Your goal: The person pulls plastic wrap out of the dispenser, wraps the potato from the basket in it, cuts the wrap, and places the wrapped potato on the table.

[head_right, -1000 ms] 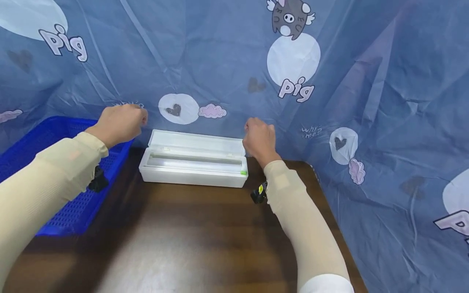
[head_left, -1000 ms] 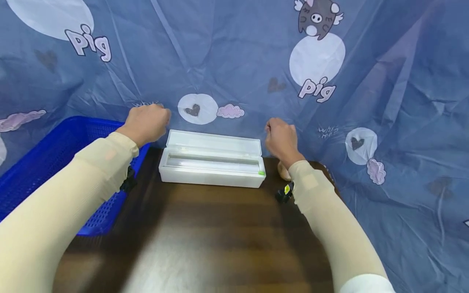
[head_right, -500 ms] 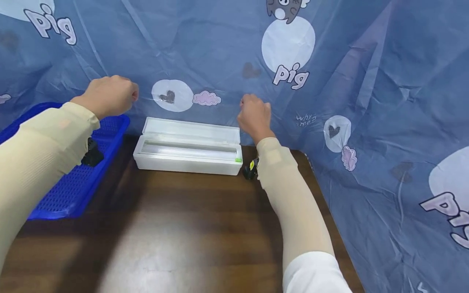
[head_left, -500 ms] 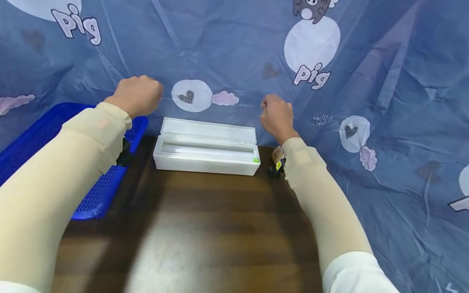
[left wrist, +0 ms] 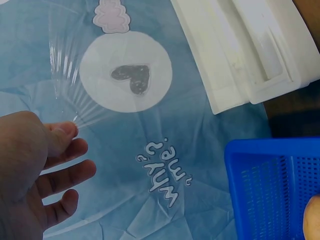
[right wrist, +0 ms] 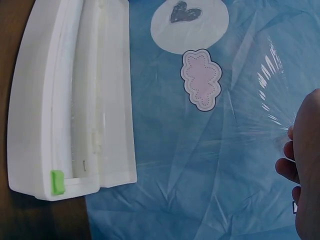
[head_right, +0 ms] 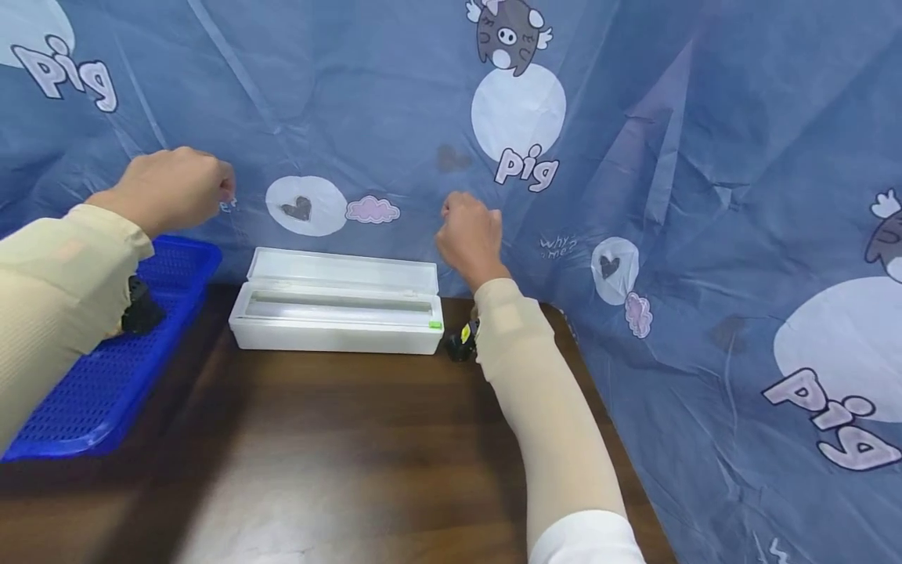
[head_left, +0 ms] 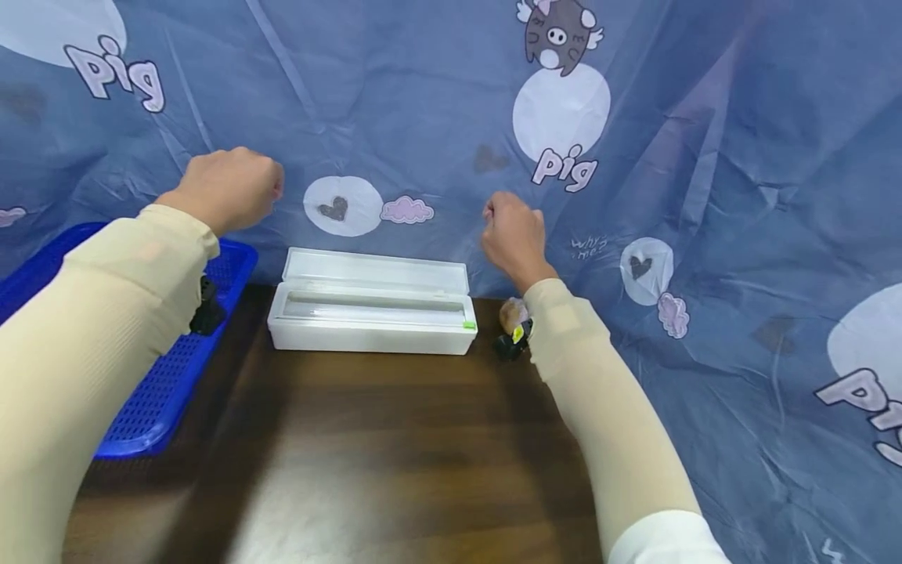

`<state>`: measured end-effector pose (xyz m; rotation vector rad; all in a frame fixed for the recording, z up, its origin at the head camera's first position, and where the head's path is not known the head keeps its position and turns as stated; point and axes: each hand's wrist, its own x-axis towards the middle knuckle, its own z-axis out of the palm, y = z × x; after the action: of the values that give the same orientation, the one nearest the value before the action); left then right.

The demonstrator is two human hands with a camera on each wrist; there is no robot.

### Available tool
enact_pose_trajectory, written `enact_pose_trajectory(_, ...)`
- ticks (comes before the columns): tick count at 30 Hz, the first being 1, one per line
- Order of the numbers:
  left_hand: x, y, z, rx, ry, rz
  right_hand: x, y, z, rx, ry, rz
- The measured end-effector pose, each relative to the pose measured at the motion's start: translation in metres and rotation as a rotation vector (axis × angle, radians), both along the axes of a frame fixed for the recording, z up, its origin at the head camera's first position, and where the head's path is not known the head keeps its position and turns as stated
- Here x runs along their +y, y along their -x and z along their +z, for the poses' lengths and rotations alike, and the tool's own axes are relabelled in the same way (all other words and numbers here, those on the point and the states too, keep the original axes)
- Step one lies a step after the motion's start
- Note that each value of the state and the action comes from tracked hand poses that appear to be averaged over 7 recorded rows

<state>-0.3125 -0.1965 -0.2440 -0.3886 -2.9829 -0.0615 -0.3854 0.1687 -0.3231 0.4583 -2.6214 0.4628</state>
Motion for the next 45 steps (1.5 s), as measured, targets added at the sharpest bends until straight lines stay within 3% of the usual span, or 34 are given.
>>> enact_pose_trajectory(9, 0.0, 0.009, 0.009, 0.031, -0.007, -0.011, 0.006, 0.006, 0.018, 0.042, -0.015, 0.01)
enact_pose_trajectory(16, 0.003, 0.004, 0.012, -0.006, -0.006, 0.015, 0.013, 0.0, 0.025, 0.037, -0.028, 0.026)
enact_pose_trajectory(20, 0.006, 0.001, 0.014, 0.011, -0.031, 0.025, 0.016, -0.003, 0.029, 0.049, -0.011, 0.033)
enact_pose_trajectory(26, 0.005, 0.0, 0.019, 0.063, -0.076, 0.056, 0.016, -0.004, 0.037, 0.056, -0.011, 0.033)
enact_pose_trajectory(33, 0.006, -0.004, 0.025, 0.184, -0.04, 0.073, 0.011, -0.004, 0.05, 0.108, -0.017, 0.044)
enact_pose_trajectory(38, 0.01, -0.011, 0.025, 0.207, -0.046, 0.119, 0.011, -0.008, 0.054, 0.117, -0.003, 0.05)
enact_pose_trajectory(45, 0.014, -0.018, 0.028, 0.287, -0.053, 0.112, 0.012, -0.013, 0.062, 0.115, 0.013, 0.048)
